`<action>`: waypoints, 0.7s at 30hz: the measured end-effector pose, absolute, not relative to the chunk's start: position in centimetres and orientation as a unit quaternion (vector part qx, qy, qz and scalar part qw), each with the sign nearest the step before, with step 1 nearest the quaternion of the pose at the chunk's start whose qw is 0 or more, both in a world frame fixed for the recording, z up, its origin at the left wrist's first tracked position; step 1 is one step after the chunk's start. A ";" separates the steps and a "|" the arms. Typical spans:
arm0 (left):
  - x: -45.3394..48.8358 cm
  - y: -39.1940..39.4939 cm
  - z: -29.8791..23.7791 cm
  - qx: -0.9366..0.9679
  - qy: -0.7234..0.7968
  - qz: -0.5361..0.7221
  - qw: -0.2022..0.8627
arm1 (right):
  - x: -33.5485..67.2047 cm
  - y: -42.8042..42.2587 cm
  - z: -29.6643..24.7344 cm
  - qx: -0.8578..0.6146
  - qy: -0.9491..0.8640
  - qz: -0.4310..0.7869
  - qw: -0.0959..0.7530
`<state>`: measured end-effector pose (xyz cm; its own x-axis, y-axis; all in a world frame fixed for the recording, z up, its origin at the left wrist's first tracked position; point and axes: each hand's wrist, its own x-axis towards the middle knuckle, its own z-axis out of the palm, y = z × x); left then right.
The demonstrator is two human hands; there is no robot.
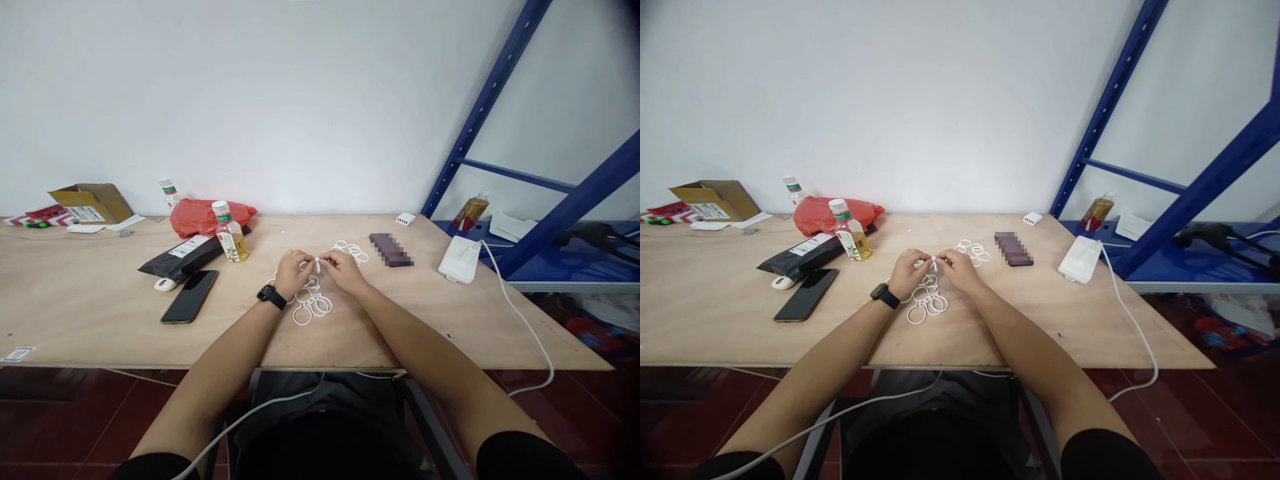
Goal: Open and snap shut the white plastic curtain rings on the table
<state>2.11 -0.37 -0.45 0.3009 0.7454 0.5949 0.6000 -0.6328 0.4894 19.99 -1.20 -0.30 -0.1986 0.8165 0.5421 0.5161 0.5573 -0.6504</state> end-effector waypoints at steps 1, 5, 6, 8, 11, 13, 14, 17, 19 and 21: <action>2.1 -0.3 -0.5 0.804 0.419 0.413 0.088 | 20.0 -1.2 -0.3 -0.441 -0.757 0.162 0.454; 2.0 -0.2 -0.7 0.815 0.411 0.400 0.084 | 20.1 -1.3 -0.2 -0.437 -0.769 0.143 0.444; 2.0 -0.2 -0.7 0.817 0.411 0.396 0.083 | 20.2 -1.3 -0.2 -0.435 -0.773 0.139 0.441; 2.0 -0.2 -0.7 0.818 0.414 0.389 0.083 | 20.2 -1.3 -0.1 -0.433 -0.778 0.132 0.436; 2.0 -0.3 -0.5 0.815 0.422 0.387 0.085 | 20.2 -1.3 -0.2 -0.434 -0.778 0.125 0.437; 2.0 -0.3 -0.5 0.808 0.426 0.397 0.084 | 20.0 -1.3 -0.3 -0.441 -0.768 0.128 0.446; 2.1 -0.2 -0.6 0.805 0.428 0.403 0.084 | 19.9 -1.3 -0.3 -0.444 -0.760 0.137 0.454; 2.2 0.0 -0.8 0.805 0.427 0.403 0.085 | 19.5 -1.4 -0.5 -0.447 -0.737 0.182 0.473; 2.1 0.2 -1.0 0.813 0.421 0.393 0.087 | 19.4 -1.3 -0.5 -0.452 -0.730 0.191 0.476; 2.1 0.3 -1.1 0.816 0.427 0.379 0.085 | 19.6 -1.1 -0.4 -0.467 -0.731 0.162 0.470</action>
<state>2.06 0.26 -1.08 0.3469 0.7622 0.5465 0.6334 -0.6201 0.4629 19.64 -1.11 -0.42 -0.1210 0.8357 0.5356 0.5307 0.5105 -0.6766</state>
